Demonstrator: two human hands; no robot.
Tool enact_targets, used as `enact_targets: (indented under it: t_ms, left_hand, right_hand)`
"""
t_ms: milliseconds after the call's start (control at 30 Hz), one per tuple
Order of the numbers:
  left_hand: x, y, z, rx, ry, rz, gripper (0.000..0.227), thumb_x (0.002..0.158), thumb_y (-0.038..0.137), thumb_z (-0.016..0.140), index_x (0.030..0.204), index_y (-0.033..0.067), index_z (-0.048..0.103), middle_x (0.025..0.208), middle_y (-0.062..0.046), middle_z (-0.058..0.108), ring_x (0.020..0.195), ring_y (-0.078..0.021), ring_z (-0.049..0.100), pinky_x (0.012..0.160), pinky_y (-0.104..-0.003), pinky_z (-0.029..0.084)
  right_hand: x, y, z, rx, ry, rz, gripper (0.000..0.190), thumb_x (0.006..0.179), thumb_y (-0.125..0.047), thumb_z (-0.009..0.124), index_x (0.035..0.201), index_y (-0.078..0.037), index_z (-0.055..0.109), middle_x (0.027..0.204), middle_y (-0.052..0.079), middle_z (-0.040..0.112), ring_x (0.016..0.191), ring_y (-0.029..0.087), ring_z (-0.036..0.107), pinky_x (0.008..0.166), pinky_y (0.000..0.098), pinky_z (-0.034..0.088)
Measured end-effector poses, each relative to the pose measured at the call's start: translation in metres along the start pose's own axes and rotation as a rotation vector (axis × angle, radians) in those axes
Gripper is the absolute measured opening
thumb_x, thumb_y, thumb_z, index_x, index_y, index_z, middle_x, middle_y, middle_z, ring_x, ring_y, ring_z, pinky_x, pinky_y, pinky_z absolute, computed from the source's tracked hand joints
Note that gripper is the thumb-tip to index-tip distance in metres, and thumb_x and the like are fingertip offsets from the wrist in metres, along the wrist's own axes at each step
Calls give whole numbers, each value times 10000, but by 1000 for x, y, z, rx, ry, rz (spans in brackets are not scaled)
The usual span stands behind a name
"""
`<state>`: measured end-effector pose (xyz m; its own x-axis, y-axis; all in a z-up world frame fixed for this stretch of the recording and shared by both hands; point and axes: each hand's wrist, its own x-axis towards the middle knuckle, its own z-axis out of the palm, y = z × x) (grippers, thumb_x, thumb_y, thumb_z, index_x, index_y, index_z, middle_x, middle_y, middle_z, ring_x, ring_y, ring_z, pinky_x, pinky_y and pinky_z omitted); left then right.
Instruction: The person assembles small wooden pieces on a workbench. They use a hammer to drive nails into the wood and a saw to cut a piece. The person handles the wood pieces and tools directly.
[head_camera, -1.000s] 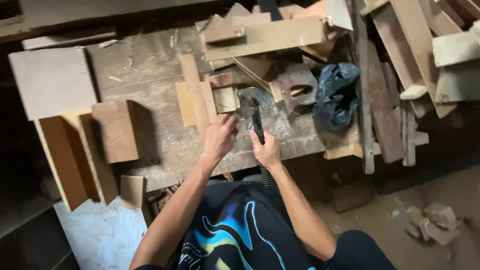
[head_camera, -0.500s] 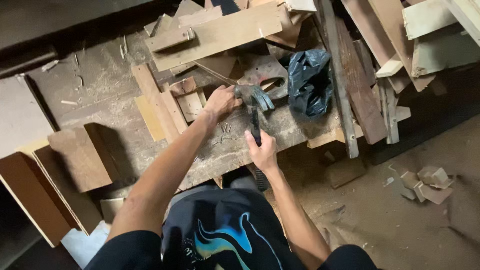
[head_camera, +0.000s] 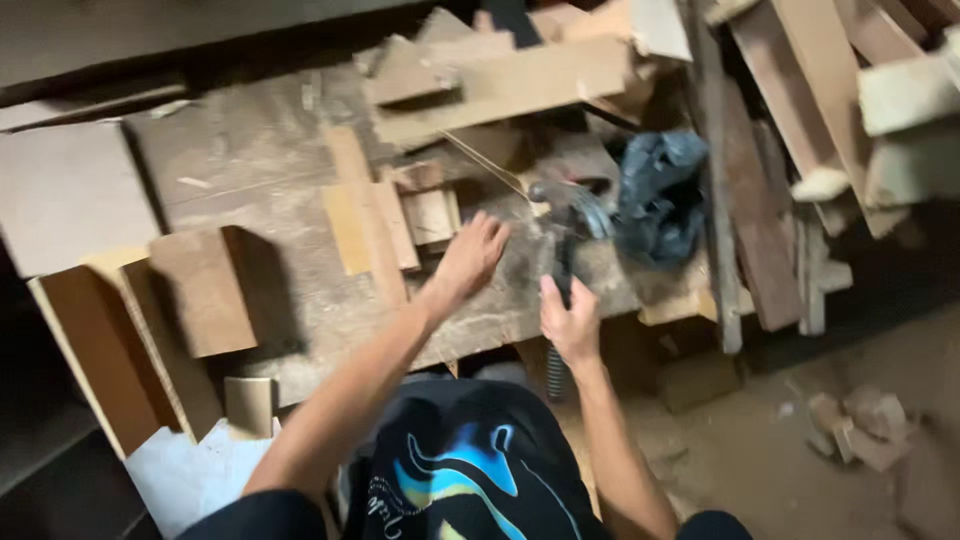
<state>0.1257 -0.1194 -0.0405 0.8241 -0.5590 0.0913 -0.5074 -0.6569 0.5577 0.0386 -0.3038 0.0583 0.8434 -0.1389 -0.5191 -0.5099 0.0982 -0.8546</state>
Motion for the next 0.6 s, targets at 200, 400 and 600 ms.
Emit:
enact_targets:
  t_ms: [200,400,600]
  left_hand:
    - [-86,19,-73,-388,503,-578,91,958,49,688,1049,45,680,915,-135,676,830,-303,662,735,-411,530]
    - [-123,-24,-100,-261,776,-530,122,962,34,702,1084,35,710,938,-127,695,835,-250,664,718,-355,532]
    - [-123,-56,-86,-205,798,-483,110,934,121,783,1031,89,744,984,-57,722,899,-205,640,742,-333,539]
  right_hand:
    - [6,4,18,12,-120,74,288,1026,-224,627,822,-97,468,555,-48,435,409,55,408,363,249,325]
    - [11,11,59,54,-258,146,301,1036,-244,616,811,-100,476,563,-69,396,406,41,381,360,237,313]
    - [8,5,87,-61,-319,137,281,1038,-247,615,834,-72,533,567,-46,439,419,49,409,375,240,334]
